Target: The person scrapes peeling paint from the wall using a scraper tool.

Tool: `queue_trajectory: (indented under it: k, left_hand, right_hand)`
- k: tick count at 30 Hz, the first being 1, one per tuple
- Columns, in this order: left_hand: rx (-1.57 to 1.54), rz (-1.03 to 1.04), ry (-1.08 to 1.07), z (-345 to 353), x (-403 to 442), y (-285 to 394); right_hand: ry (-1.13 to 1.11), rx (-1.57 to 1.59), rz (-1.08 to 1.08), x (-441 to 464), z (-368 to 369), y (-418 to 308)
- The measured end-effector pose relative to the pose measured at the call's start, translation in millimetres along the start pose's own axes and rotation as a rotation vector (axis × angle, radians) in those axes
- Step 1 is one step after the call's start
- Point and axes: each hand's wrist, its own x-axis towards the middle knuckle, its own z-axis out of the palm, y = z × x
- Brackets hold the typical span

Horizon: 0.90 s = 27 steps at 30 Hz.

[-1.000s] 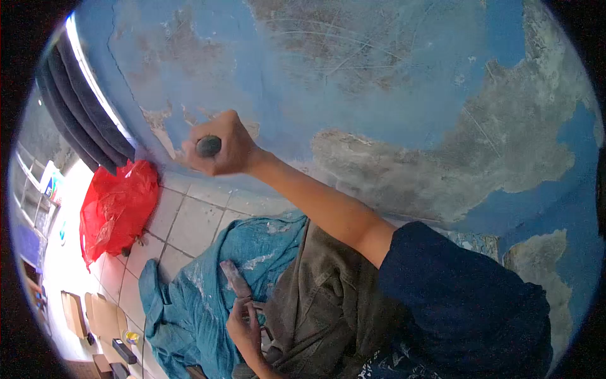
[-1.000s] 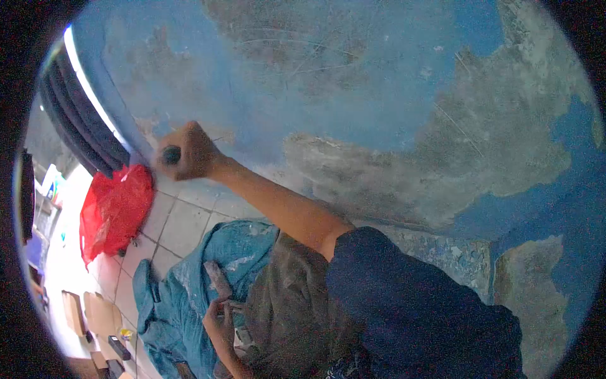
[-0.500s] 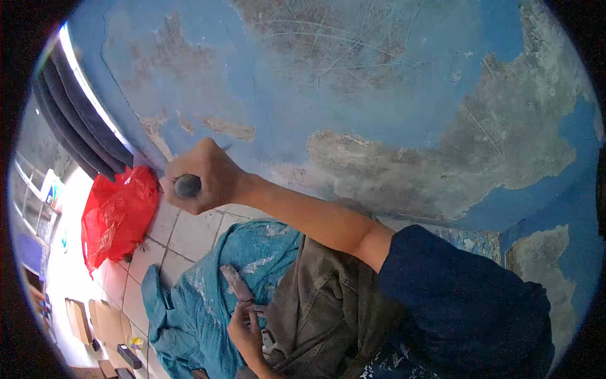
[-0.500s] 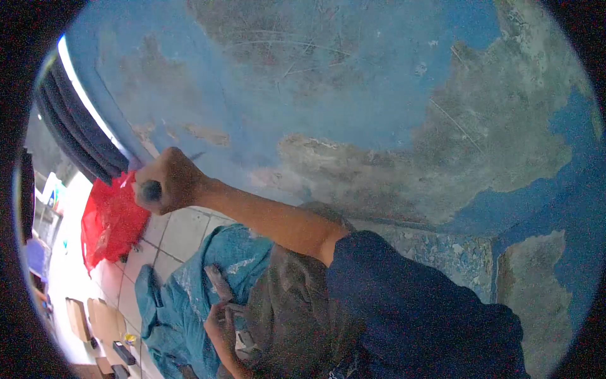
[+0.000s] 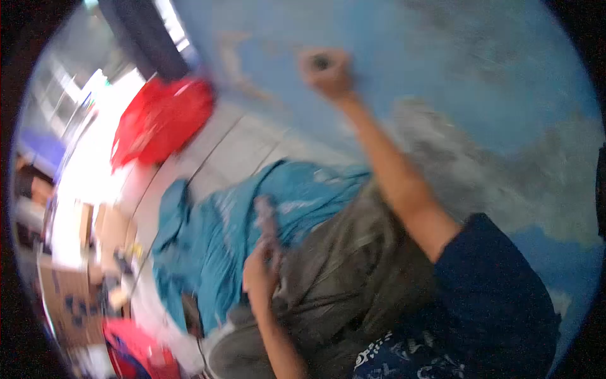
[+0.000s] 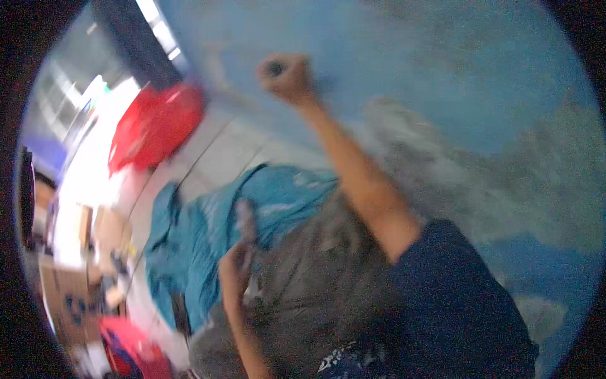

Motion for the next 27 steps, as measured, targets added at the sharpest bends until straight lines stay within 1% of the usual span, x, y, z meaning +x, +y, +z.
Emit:
queue_trajectory:
  k: [1,2,3,4,5,6,8,10,11,13,14,16,17,19,20,21,23,24,26,27]
  left_hand:
    - [0.041,-0.006,0.03,2,-1,0]
    - [-0.043,-0.007,0.03,0,0,2]
    - [-0.126,0.003,0.025,1,3,6]
    - [-0.073,0.015,0.026,1,3,7]
    - [-0.023,0.034,0.023,1,3,7]
    - [-0.059,0.027,0.024,0,3,8]
    - [-0.082,-0.003,0.05,-3,1,10]
    - [-0.071,-0.087,-0.014,-5,2,16]
    - [-0.079,-0.09,-0.007,-4,3,15]
    - [-0.088,-0.09,-0.026,-1,3,13]
    - [-0.09,-0.085,-0.032,1,3,13]
    - [-0.076,-0.018,0.034,-1,2,13]
    - [-0.07,-0.02,0.047,-2,3,12]
    - [-0.082,-0.023,0.039,-4,1,13]
    - [-0.087,-0.033,0.052,-5,0,12]
    - [-0.071,-0.03,0.05,-6,1,13]
    - [-0.065,-0.027,0.039,-2,1,13]
    - [-0.082,-0.023,0.034,-1,1,13]
    - [-0.093,-0.002,0.032,-2,3,13]
    - [-0.069,-0.006,0.029,-2,2,13]
  right_hand:
    - [-0.012,-0.086,-0.145,10,-5,-22]
    - [0.04,0.018,-0.371,22,-4,-35]
    - [0.049,-0.101,-0.567,35,-12,-42]
    - [0.01,-0.034,-0.404,36,-17,-49]
    - [0.01,0.027,-0.379,28,-17,-27]
    - [0.049,-0.141,-0.436,23,-14,2]
    - [0.089,-0.276,-0.491,9,-2,22]
    - [-0.047,-0.163,-0.086,-1,-5,9]
    - [-0.055,-0.161,-0.094,5,-4,3]
    - [0.034,0.115,-0.333,22,-2,-28]
    - [0.035,0.106,-0.332,21,-4,-22]
    - [0.021,-0.108,-0.384,17,2,-12]
    - [0.026,-0.097,-0.391,14,5,-10]
    - [-0.16,-0.072,-0.148,6,7,-29]
    - [-0.115,-0.053,-0.23,5,7,-42]
    - [-0.123,-0.045,-0.238,11,6,-47]
    - [-0.116,0.128,-0.192,17,-1,-52]
    - [-0.115,0.118,-0.188,12,-2,-35]
    - [-0.041,-0.045,-0.09,3,-2,11]
    - [-0.034,-0.045,-0.099,5,-5,8]
